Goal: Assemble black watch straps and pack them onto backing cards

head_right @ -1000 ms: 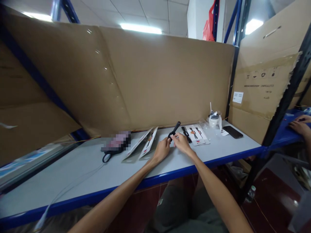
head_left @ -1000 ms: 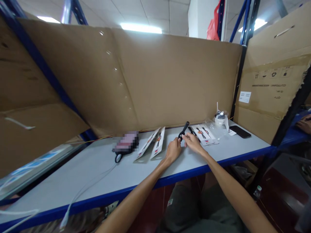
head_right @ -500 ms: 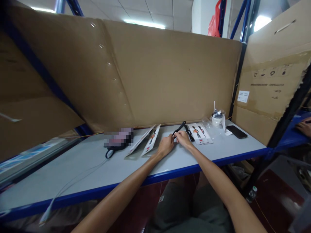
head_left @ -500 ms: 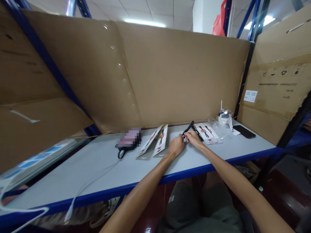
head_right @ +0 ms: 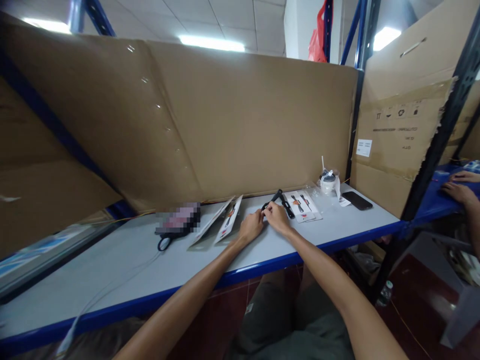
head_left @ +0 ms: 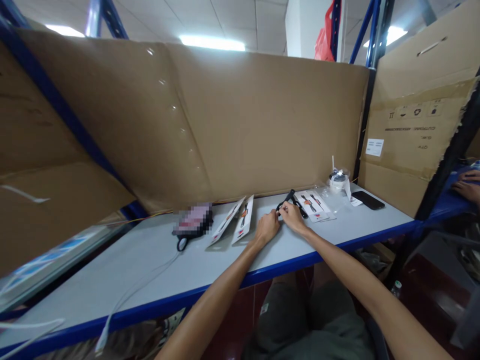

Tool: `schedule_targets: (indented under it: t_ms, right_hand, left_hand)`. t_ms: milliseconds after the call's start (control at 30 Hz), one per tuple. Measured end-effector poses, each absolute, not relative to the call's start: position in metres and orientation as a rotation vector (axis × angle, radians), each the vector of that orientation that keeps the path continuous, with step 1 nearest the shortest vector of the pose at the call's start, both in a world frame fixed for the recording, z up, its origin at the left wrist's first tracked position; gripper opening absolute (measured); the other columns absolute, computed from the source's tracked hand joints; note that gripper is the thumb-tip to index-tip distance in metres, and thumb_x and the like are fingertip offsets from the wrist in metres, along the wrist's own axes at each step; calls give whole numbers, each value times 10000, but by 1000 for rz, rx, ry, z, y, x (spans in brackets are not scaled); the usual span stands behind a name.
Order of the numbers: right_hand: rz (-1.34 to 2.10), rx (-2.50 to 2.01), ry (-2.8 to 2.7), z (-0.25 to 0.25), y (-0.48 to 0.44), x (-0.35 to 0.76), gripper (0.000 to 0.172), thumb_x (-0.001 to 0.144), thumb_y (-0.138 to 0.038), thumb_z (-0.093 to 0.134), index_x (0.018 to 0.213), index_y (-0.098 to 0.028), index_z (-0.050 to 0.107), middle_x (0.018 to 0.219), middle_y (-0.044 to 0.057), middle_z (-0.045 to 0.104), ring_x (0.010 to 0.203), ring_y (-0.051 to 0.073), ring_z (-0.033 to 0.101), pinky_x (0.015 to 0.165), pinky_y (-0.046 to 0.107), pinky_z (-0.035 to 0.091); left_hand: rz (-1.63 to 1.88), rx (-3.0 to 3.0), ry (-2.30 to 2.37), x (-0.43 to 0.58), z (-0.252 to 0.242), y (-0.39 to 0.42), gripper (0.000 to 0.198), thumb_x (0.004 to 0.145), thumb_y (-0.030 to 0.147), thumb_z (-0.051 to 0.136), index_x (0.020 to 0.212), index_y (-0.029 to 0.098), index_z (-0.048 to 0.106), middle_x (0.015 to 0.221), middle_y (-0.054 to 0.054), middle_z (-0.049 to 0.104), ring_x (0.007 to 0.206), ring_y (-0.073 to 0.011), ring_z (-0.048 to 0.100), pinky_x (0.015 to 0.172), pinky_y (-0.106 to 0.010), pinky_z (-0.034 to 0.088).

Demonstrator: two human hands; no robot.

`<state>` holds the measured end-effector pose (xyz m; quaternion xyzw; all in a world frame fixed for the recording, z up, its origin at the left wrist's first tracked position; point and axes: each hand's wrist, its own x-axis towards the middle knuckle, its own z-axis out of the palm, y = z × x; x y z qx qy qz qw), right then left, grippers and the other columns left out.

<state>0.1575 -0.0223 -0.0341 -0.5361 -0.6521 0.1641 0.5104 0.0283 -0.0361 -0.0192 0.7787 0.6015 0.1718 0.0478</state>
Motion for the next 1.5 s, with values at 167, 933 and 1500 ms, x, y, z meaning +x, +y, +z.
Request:
schedule_targets:
  t_ms: [167, 933, 1500]
  right_hand:
    - [169, -1413, -1678, -29, -32, 157, 211, 919, -199, 565, 1099, -233, 670, 745, 3, 705, 703, 187, 637, 652, 249, 382]
    - [132, -1388, -1809, -20, -40, 161, 367, 898, -127, 539, 1075, -290, 816, 1080, 32, 798, 1012, 231, 717, 895, 290, 490]
    - [80, -1391, -1768, -25, -35, 165, 344, 909, -124, 533, 1079, -253, 802, 1073, 46, 797, 990, 226, 726, 860, 285, 482]
  left_hand:
    - [606, 2270, 1825, 27, -21, -32, 485, 1050, 351, 257, 1208, 144, 666, 1114, -225, 740, 1046, -323, 710, 784, -353, 478]
    - [632, 2151, 1867, 26, -22, -25, 501, 1045, 368, 281, 1190, 144, 706, 1186, -210, 731, 1098, -335, 683, 804, -350, 466]
    - [610, 2141, 1866, 26, -18, -28, 493, 1049, 353, 271, 1180, 142, 697, 1183, -197, 736, 1126, -325, 681, 826, -352, 474]
